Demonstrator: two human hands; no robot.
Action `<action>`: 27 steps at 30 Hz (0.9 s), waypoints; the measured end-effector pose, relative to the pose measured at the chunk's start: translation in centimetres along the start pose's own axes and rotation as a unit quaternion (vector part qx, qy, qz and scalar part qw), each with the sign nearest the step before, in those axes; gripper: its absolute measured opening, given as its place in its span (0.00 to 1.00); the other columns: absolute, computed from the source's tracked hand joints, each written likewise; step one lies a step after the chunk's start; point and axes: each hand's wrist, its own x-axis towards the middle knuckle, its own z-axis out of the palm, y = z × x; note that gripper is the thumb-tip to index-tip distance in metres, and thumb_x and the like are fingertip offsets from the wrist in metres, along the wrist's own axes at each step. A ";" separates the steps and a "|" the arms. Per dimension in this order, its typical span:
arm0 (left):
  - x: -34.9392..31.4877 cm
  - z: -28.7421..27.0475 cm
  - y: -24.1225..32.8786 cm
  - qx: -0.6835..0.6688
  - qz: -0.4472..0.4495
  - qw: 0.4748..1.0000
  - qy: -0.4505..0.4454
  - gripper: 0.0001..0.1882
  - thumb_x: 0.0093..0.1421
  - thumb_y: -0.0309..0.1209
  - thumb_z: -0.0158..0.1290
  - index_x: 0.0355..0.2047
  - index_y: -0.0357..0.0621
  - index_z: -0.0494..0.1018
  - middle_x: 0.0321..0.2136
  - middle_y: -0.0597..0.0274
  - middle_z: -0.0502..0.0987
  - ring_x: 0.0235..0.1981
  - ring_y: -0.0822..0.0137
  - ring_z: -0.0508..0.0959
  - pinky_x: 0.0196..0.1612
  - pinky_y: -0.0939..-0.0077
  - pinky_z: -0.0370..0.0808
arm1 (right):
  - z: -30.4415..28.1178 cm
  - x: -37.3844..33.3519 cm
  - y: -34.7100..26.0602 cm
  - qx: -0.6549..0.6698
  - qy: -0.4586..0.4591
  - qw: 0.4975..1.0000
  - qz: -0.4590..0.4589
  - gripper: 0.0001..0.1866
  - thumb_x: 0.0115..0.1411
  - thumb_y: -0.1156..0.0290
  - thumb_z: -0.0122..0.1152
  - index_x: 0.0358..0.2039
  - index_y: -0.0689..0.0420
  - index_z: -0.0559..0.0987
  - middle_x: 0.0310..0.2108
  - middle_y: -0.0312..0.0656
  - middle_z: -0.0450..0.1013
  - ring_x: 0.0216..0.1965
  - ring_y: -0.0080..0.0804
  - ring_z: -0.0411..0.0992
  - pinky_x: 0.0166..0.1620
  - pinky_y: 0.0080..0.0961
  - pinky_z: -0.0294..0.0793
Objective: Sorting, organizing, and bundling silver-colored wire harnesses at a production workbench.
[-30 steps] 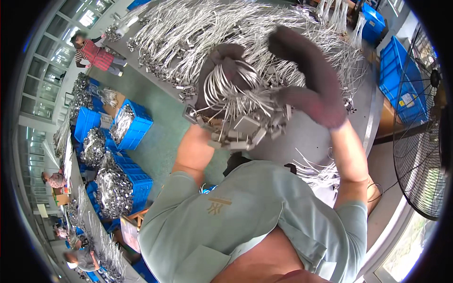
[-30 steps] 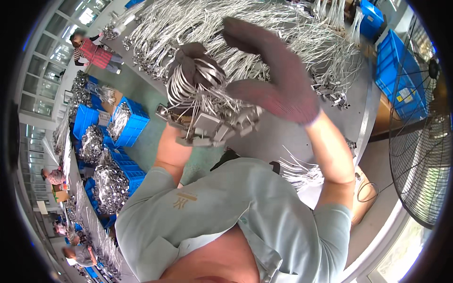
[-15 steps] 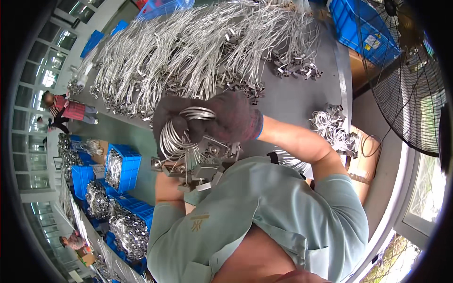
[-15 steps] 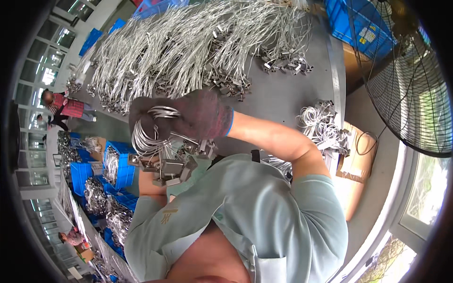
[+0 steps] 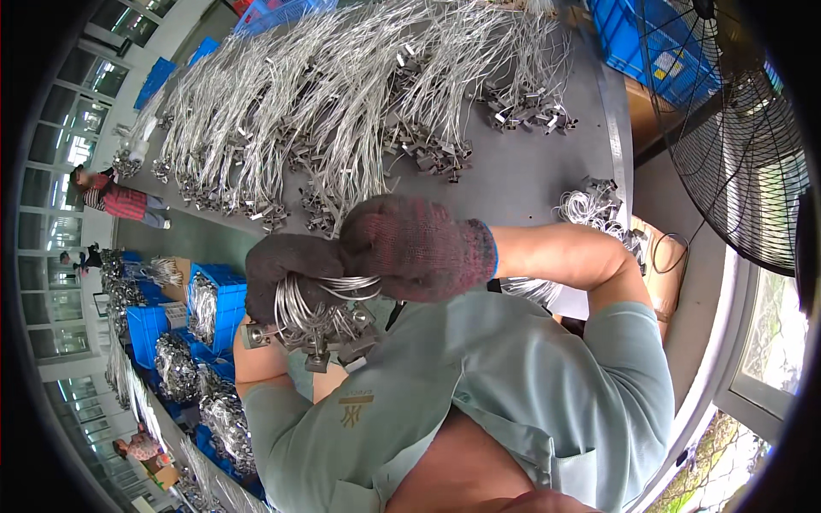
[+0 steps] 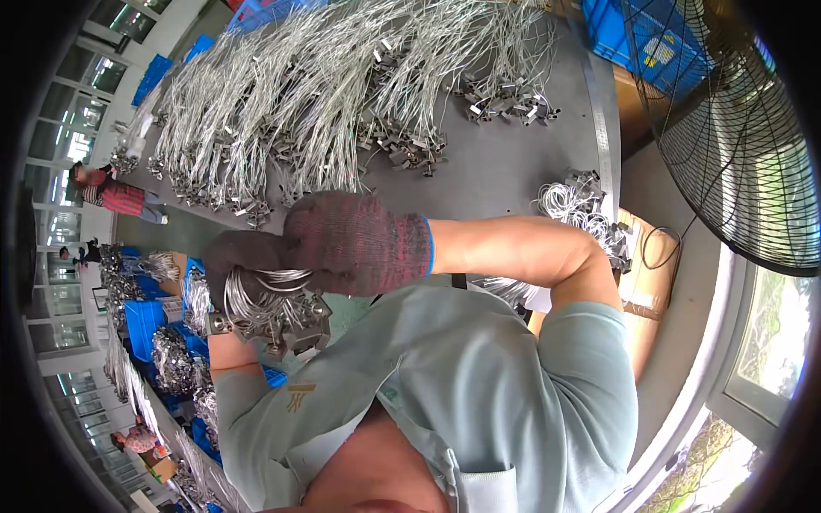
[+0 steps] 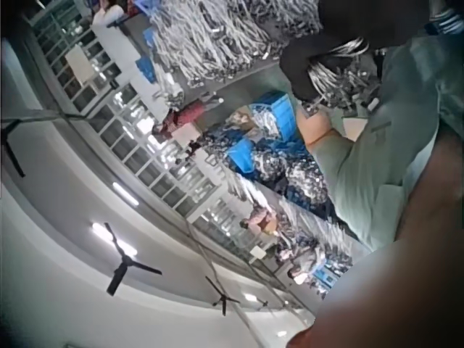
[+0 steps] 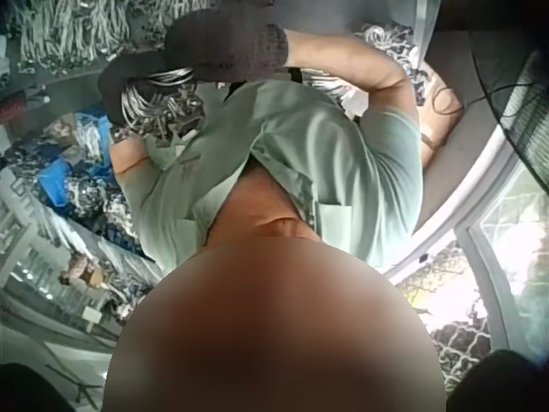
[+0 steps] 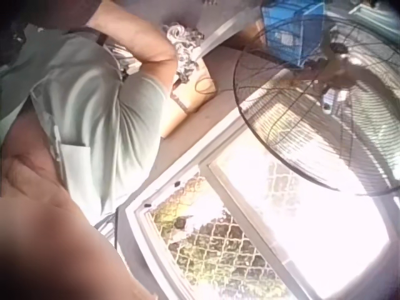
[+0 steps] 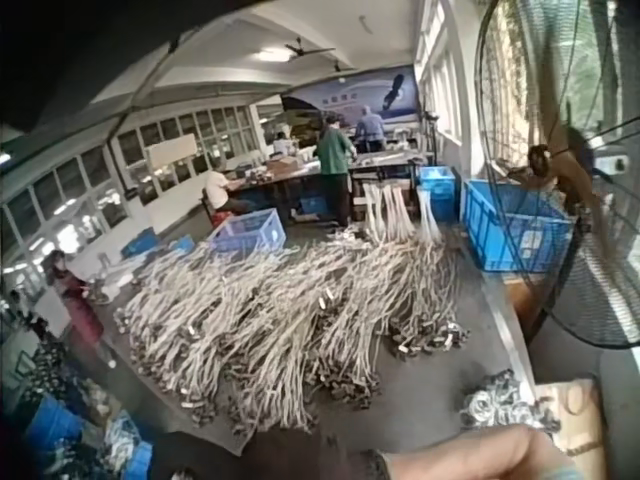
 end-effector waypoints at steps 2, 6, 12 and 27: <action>-0.2 0.3 2.0 0.095 -0.054 0.994 -0.023 0.16 0.49 0.19 0.65 0.39 0.27 0.75 0.30 0.44 0.79 0.32 0.59 0.81 0.37 0.67 0.80 | 1.8 -0.3 0.2 0.163 0.135 0.976 -0.059 0.15 0.51 0.66 0.67 0.37 0.60 0.80 0.38 0.50 0.74 0.41 0.51 0.72 0.43 0.43 0.73; -1.3 0.4 3.7 0.212 -0.203 0.956 0.003 0.15 0.45 0.22 0.68 0.34 0.31 0.79 0.32 0.49 0.81 0.34 0.62 0.82 0.39 0.69 0.80 | 2.2 -1.1 -0.7 0.234 0.140 0.961 -0.039 0.13 0.52 0.67 0.69 0.36 0.60 0.80 0.37 0.49 0.74 0.40 0.51 0.72 0.42 0.44 0.72; 0.2 2.0 6.2 0.282 -0.371 0.885 0.011 0.11 0.49 0.25 0.64 0.34 0.35 0.81 0.32 0.50 0.82 0.33 0.62 0.83 0.38 0.72 0.79 | 0.7 -0.6 -1.3 0.276 0.093 0.953 -0.082 0.13 0.52 0.65 0.70 0.34 0.59 0.80 0.38 0.49 0.74 0.41 0.51 0.72 0.44 0.44 0.71; -3.3 -4.6 10.5 0.393 -0.246 0.885 -0.037 0.15 0.57 0.33 0.55 0.40 0.34 0.74 0.22 0.55 0.77 0.31 0.57 0.82 0.33 0.68 0.77 | -15.2 -3.1 12.0 0.039 -0.147 0.965 0.216 0.24 0.57 0.55 0.58 0.46 0.61 0.79 0.42 0.49 0.78 0.38 0.36 0.78 0.45 0.32 0.77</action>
